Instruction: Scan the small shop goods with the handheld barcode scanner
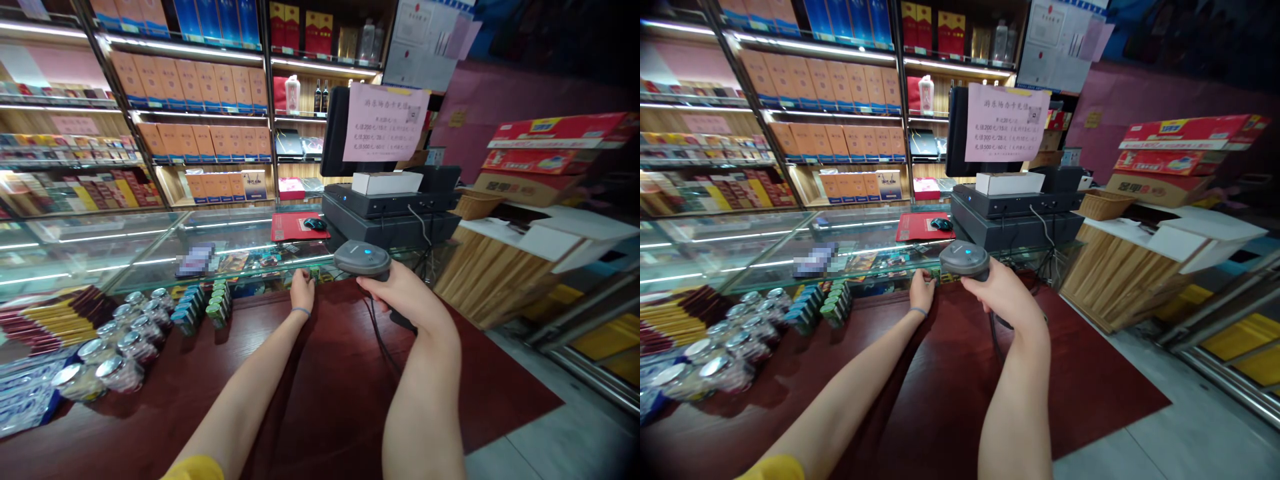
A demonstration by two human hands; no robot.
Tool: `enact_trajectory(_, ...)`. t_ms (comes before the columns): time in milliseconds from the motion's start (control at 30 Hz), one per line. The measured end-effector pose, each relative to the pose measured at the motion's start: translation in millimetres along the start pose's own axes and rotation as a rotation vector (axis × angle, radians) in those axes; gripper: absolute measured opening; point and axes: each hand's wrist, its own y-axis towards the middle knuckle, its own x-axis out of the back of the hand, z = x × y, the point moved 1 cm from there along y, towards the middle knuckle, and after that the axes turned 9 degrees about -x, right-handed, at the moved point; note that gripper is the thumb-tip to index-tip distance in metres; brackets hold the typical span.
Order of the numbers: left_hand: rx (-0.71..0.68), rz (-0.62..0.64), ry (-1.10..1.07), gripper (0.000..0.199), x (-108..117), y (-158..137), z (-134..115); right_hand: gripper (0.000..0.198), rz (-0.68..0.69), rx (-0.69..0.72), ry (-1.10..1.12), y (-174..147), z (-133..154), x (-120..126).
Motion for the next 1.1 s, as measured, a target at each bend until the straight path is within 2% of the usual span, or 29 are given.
enact_trajectory(200, 0.002, -0.019, -0.036, 0.022, 4.0, -3.3, -0.3, 0.019, 0.005, -0.006, 0.022, 1.1, -1.3, -0.6)
enact_trajectory(333, -0.048, -0.028, -0.186, 0.028, 23.2, -12.7, -12.9, 0.022, 0.003, 0.014, 0.055, -0.6, 0.7, -2.2)
enact_trajectory(433, -0.101, -0.015, -0.29, 0.034, 59.1, -23.6, -34.4, 0.024, 0.01, 0.057, 0.081, -2.7, 5.9, -5.4)
enact_trajectory(600, -0.251, -0.103, -0.153, 0.03, 155.1, -40.2, -63.2, 0.025, 0.069, 0.153, 0.086, -4.8, 22.0, -23.2)
enact_trajectory(700, -0.248, -0.196, -0.084, 0.028, 214.0, -46.7, -58.5, 0.023, 0.119, 0.202, 0.058, -4.4, 34.6, -45.7)
enact_trajectory(800, -0.189, -0.26, -0.055, 0.03, 259.9, -53.0, -42.4, 0.02, 0.159, 0.241, 0.029, -4.4, 47.4, -75.3)
enact_trajectory(933, -0.155, -0.263, -0.009, 0.036, 292.1, -64.4, -20.8, 0.019, 0.208, 0.275, -0.048, -8.3, 61.4, -116.5)
enact_trajectory(1100, -0.124, -0.193, 0.007, 0.041, 295.5, -78.6, -2.8, 0.024, 0.237, 0.288, -0.143, -16.0, 69.7, -153.4)
